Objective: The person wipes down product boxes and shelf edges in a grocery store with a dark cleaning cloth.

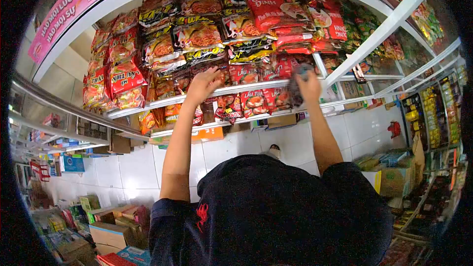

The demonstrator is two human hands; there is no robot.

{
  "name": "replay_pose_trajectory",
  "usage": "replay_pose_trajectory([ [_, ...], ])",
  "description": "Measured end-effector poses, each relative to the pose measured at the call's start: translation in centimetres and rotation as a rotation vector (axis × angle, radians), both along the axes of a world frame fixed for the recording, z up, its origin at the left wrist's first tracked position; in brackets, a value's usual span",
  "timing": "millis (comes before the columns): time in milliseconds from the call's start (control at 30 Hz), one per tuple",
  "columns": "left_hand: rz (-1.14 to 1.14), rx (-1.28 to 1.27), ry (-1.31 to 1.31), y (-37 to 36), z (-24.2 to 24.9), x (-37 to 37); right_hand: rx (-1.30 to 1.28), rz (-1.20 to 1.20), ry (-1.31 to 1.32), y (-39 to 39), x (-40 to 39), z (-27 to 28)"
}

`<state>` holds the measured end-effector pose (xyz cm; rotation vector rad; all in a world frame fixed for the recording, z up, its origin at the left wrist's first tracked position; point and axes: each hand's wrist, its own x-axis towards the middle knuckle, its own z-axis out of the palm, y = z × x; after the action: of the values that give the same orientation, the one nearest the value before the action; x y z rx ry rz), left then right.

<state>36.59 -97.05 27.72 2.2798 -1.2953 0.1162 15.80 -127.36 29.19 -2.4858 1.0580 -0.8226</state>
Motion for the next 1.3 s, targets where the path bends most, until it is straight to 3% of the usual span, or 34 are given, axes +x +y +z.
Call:
replay_pose_trajectory([
  [33,-0.064,-0.101,0.187,0.3,-0.2,0.5,-0.004,-0.095,-0.035,-1.3,-0.7,-0.2],
  [133,-0.010,-0.156,0.201,0.5,0.4,-0.5,-0.053,-0.161,0.010,-1.4,-0.1,-1.3],
  [233,0.050,-0.142,0.070,0.0,-0.1,-1.5,0.064,0.096,0.139,5.8,2.6,0.3],
  [300,0.089,-0.130,-0.036,-0.1,-0.3,-2.1,0.002,0.349,0.046,10.3,3.5,0.5],
  [367,0.080,-0.136,-0.107,0.6,-0.3,-2.6,0.042,0.432,0.120,10.8,2.9,1.7],
  [433,0.087,-0.112,-0.102,1.8,-0.6,-2.7,0.122,0.286,0.135,7.1,1.8,1.1],
  [500,0.346,-0.134,-0.161,3.4,-0.8,-4.0,0.199,0.110,0.038,1.4,-0.6,-1.1],
  [567,0.472,-0.103,-0.269,5.8,-2.2,-4.7,-0.016,-0.260,-0.371,-2.0,-2.8,-5.2],
  [600,0.502,-0.101,-0.328,6.7,-2.6,-4.9,-0.016,-0.248,-0.370,-1.9,-2.9,-6.6],
  [667,0.527,-0.092,-0.386,7.4,-2.7,-5.2,0.575,-0.089,-0.913,-1.7,-2.9,-8.8],
  [700,0.536,-0.090,-0.382,7.5,-2.9,-5.1,1.022,0.043,-1.047,-0.8,-2.1,-9.5],
  [733,0.548,-0.091,-0.372,7.3,-3.1,-5.1,1.472,0.179,-1.154,0.3,-1.2,-10.4],
  [800,0.561,-0.095,-0.366,7.1,-3.4,-4.9,1.938,0.171,-1.150,4.2,2.2,-10.1],
  [833,0.564,-0.094,-0.367,7.0,-3.4,-4.8,1.142,0.653,-0.726,5.6,3.9,-14.3],
  [900,0.556,-0.105,-0.332,7.2,-3.6,-4.7,2.533,0.731,-0.952,10.6,5.9,-12.4],
  [967,0.536,-0.132,-0.333,7.2,-2.9,-5.1,2.381,0.310,-0.730,15.8,5.8,-6.3],
  [1000,0.526,-0.160,-0.303,7.3,-2.5,-5.3,2.499,0.543,-0.773,15.2,6.3,-9.1],
  [1033,0.518,-0.191,-0.273,7.2,-2.3,-5.5,2.510,0.550,-0.752,15.2,6.3,-8.9],
  [1100,0.519,-0.504,0.059,6.7,-2.1,-7.5,2.201,0.425,-0.597,15.4,5.8,-8.1],
  [1133,0.475,-0.501,0.117,6.2,-2.2,-9.3,2.046,0.593,-0.575,16.1,5.1,-7.7],
  [1167,0.363,-0.492,0.215,5.5,-4.5,-10.1,1.881,0.592,-0.510,17.7,4.4,-5.3],
  [1233,0.160,-0.647,0.496,3.0,-6.5,-12.9,1.907,0.608,-0.481,20.4,4.2,-5.5],
  [1267,0.175,-0.749,0.701,2.1,-5.3,-14.2,2.005,0.580,-0.398,21.8,4.4,-5.4],
  [1300,0.297,-0.839,0.724,1.9,-6.5,-13.9,1.754,0.648,-0.320,22.8,4.1,-3.8],
])
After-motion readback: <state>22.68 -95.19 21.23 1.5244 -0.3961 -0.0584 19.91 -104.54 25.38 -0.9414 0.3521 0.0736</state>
